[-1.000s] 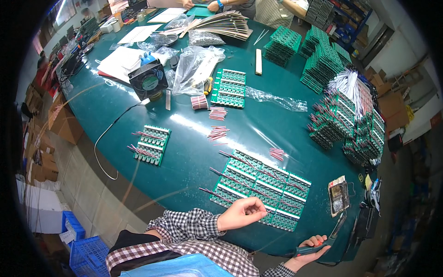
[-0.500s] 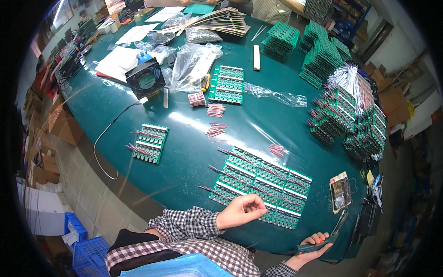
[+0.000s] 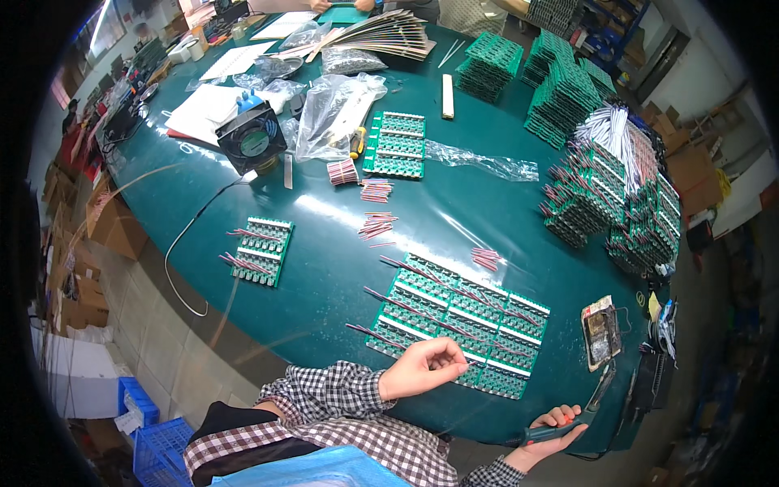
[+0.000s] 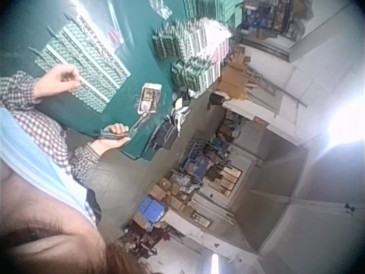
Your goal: The person uses a soldering iron to attach red wires to green circuit boards arranged on a workbench. They repeatedly pick up wires, position them on the board, and apply heat to secure the connections. The person occasionally adjusts the boards and handles the soldering iron with both hands.
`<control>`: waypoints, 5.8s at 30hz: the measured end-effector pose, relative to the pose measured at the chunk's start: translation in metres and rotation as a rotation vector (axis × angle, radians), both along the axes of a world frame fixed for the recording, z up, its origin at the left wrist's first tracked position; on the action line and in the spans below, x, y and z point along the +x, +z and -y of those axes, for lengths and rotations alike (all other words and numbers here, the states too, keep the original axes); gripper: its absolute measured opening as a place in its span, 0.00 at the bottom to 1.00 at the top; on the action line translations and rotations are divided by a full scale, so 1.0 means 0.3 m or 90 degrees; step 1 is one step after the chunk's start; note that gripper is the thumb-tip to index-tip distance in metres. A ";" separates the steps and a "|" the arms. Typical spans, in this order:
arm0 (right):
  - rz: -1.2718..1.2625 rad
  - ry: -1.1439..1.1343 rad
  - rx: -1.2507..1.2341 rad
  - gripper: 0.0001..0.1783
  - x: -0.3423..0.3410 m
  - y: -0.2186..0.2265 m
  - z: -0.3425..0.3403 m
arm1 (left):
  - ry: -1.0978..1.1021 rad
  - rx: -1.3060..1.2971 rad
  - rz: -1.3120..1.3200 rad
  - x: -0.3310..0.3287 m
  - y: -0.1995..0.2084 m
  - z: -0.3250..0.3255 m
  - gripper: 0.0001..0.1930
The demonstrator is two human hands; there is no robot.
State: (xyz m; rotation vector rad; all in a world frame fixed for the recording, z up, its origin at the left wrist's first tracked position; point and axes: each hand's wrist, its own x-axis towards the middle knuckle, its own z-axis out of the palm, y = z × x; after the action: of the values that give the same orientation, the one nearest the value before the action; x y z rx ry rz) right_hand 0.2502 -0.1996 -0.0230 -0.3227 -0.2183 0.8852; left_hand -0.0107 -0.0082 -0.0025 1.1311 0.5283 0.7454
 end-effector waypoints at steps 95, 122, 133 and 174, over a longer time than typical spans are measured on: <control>-0.014 0.077 0.027 0.18 0.034 -0.015 0.013 | 0.069 -0.007 -0.017 -0.015 0.005 -0.016 0.04; -0.023 0.055 0.079 0.19 0.029 -0.024 0.014 | 0.075 0.012 -0.039 -0.002 -0.003 -0.006 0.05; -0.083 0.042 0.030 0.17 -0.012 0.024 -0.010 | 0.085 0.033 -0.026 -0.012 0.002 -0.005 0.04; -0.045 0.056 -0.068 0.20 -0.008 0.035 0.003 | 0.133 -0.138 0.071 -0.121 0.141 -0.083 0.04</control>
State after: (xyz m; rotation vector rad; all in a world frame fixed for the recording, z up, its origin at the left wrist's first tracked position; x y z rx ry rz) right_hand 0.2479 -0.2005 -0.0125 -0.3825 -0.1213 0.9959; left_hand -0.0468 0.0167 0.0397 0.8360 0.6236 0.9036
